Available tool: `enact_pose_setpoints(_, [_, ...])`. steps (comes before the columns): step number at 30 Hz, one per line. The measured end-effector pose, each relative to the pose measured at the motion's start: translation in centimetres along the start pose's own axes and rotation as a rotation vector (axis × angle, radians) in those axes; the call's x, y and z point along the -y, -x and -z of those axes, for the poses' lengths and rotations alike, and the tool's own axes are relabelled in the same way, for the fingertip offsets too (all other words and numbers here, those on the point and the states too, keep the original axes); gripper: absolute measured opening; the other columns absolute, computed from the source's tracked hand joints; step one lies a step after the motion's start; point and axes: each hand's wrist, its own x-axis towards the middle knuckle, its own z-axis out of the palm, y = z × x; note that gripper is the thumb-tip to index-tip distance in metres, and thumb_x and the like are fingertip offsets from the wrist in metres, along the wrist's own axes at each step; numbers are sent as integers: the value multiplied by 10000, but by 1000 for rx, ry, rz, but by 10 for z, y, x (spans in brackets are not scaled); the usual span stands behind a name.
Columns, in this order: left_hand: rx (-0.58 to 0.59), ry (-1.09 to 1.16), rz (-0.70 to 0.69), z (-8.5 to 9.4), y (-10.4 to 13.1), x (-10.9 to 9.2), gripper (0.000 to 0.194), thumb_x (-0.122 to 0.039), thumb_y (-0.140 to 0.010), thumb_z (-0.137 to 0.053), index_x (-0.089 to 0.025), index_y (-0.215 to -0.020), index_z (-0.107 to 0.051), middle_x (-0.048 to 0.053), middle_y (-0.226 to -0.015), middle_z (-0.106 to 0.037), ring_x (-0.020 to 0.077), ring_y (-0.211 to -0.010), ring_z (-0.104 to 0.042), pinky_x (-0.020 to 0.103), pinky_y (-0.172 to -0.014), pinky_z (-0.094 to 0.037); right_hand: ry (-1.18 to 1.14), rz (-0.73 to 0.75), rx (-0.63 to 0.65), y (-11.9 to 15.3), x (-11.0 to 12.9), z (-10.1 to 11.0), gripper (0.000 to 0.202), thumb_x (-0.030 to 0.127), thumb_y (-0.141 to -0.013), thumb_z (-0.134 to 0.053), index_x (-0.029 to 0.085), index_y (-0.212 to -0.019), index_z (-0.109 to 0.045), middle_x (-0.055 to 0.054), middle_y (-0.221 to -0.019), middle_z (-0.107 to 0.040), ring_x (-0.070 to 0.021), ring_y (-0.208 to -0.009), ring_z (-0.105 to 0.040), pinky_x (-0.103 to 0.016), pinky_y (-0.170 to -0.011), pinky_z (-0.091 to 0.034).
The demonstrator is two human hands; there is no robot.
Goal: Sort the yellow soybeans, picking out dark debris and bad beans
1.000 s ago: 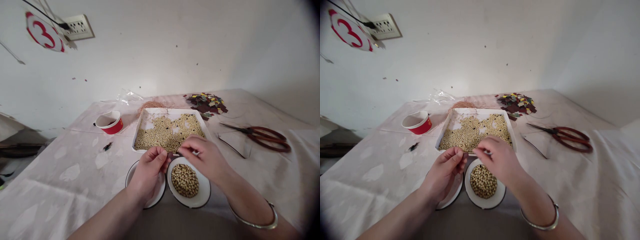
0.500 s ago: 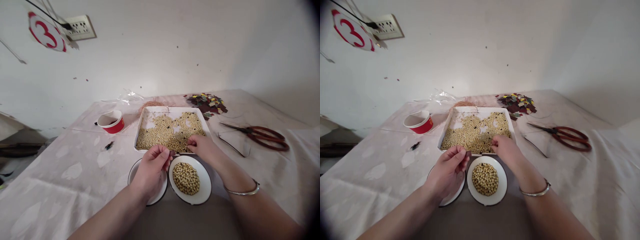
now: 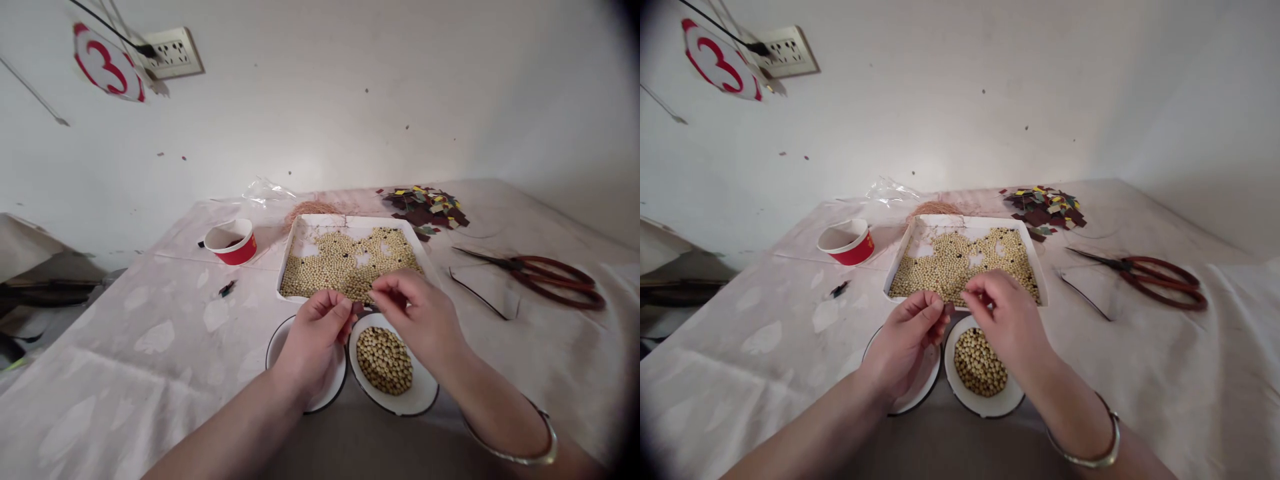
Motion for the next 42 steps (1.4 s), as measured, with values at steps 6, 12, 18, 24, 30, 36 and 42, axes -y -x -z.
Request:
enact_pose_setpoints(6, [51,-47,-29,6,-2,2,183,-269,-818,-568,-147,-707,-488,-40,-587,-421,61,-541,-347,207,-530,-262,-90,198,100,12,24,-7,73,168,-829,-537,202,-765,-535,-2,-753,-582,-145,-725,-551,-285,-654,-440])
enact_pose_setpoints(12, [50,-17,-19,5,-1,3,172,-259,-815,-571,-148,-711,-490,-40,-591,-418,63,-547,-343,209,-534,-260,-83,175,74,11,15,-11,108,202,-823,-568,193,-719,-538,2,-695,-551,-145,-681,-528,-290,-624,-417])
enact_pose_setpoints(18, [67,-7,-6,5,1,2,156,-237,-808,-575,-142,-709,-501,-32,-602,-440,66,-556,-349,213,-545,-263,-64,195,24,12,13,-10,133,234,-833,-563,191,-708,-550,-4,-674,-553,-148,-662,-531,-296,-614,-411])
enact_pose_setpoints(24, [63,0,-3,4,1,1,145,-239,-796,-586,-147,-711,-513,-35,-597,-433,68,-554,-358,213,-549,-267,-49,245,30,11,13,-9,142,215,-836,-557,186,-698,-544,-12,-667,-547,-149,-654,-522,-301,-609,-414])
enact_pose_setpoints(30, [66,-2,10,3,1,1,136,-234,-793,-585,-143,-706,-535,-15,-642,-496,71,-572,-391,212,-562,-285,-10,252,11,9,13,-6,136,216,-842,-546,193,-708,-546,-20,-691,-561,-156,-679,-529,-309,-625,-424])
enact_pose_setpoints(36, [65,4,6,3,1,0,145,-246,-796,-589,-147,-707,-532,-31,-604,-463,67,-558,-388,210,-554,-285,-2,288,42,10,14,-7,155,205,-846,-538,183,-693,-546,-21,-678,-553,-152,-658,-529,-305,-615,-420])
enact_pose_setpoints(42, [53,11,33,2,2,-1,141,-251,-796,-589,-144,-722,-537,-13,-638,-525,67,-565,-413,210,-560,-298,-123,199,27,5,13,4,105,189,-833,-551,204,-730,-531,3,-684,-558,-137,-664,-534,-288,-618,-422])
